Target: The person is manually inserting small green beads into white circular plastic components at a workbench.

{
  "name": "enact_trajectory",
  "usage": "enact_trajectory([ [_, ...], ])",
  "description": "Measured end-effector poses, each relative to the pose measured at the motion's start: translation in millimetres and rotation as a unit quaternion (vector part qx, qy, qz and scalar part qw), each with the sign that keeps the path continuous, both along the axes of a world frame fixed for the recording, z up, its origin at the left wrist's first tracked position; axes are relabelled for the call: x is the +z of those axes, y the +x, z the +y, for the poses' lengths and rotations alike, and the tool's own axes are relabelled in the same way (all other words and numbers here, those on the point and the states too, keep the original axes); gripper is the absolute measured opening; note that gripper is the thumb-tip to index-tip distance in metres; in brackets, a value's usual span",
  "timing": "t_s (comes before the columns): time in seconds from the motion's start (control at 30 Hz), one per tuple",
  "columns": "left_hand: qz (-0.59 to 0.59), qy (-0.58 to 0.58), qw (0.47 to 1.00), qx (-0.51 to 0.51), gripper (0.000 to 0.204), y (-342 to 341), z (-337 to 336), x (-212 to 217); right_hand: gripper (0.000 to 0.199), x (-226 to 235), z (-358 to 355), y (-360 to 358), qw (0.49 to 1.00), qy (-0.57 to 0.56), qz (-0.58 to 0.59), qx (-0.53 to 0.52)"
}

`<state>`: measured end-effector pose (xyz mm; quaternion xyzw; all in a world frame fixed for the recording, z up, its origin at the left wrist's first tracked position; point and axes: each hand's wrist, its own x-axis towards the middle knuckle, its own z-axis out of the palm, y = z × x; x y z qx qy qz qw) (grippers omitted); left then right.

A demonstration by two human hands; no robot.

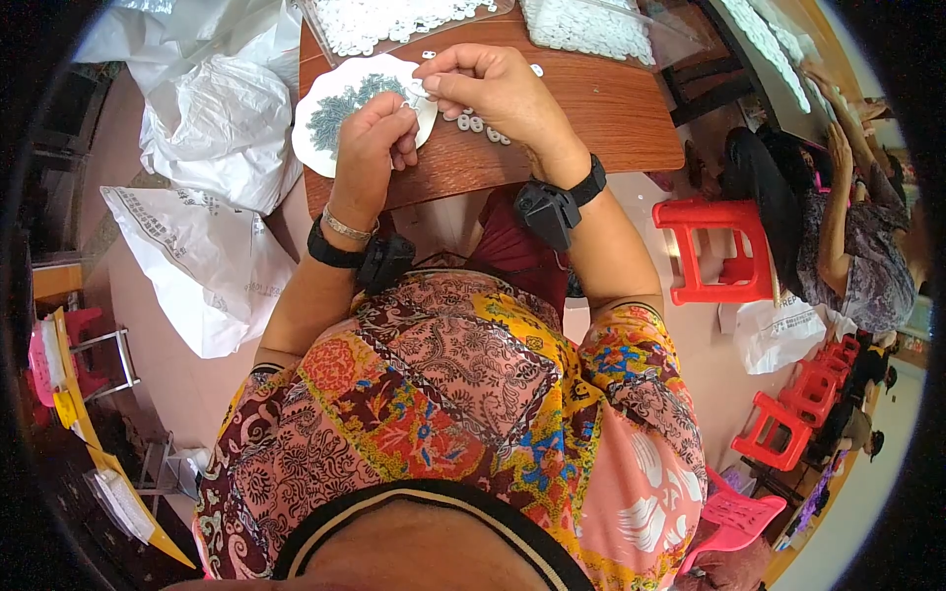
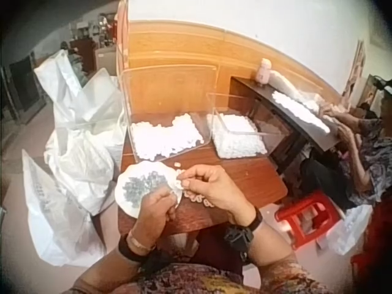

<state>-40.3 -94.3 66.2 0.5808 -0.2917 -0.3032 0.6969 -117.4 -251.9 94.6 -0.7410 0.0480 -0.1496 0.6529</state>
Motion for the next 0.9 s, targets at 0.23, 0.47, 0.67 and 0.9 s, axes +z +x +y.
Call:
enact_trajectory([
  [0.23, 0.013, 0.005, 1.0, 0.002, 0.022, 0.5, -0.7, -1.9, 0.018, 0.0, 2.9, -0.4, 1.0, -0.017, -0.013, -0.006],
  [0.47, 0.047, -0.001, 0.999, 0.011, 0.019, 0.6, 0.2, -1.4, 0.017, -5.6, 0.4, 0.2, 1.0, -0.007, 0.0, -0.004],
  [0.67, 0.025, 0.011, 1.0, 0.009, 0.022, 0.7, -0.7, -4.2, 0.016, -7.2, 4.2, -0.9, 1.0, -0.023, 0.003, -0.007],
  [0.9, -0.031, -0.003, 0.999, 0.014, 0.023, 4.6, -2.6, -13.2, 0.016, -9.3, 7.5, -3.5, 0.998, -0.065, -0.001, -0.005],
])
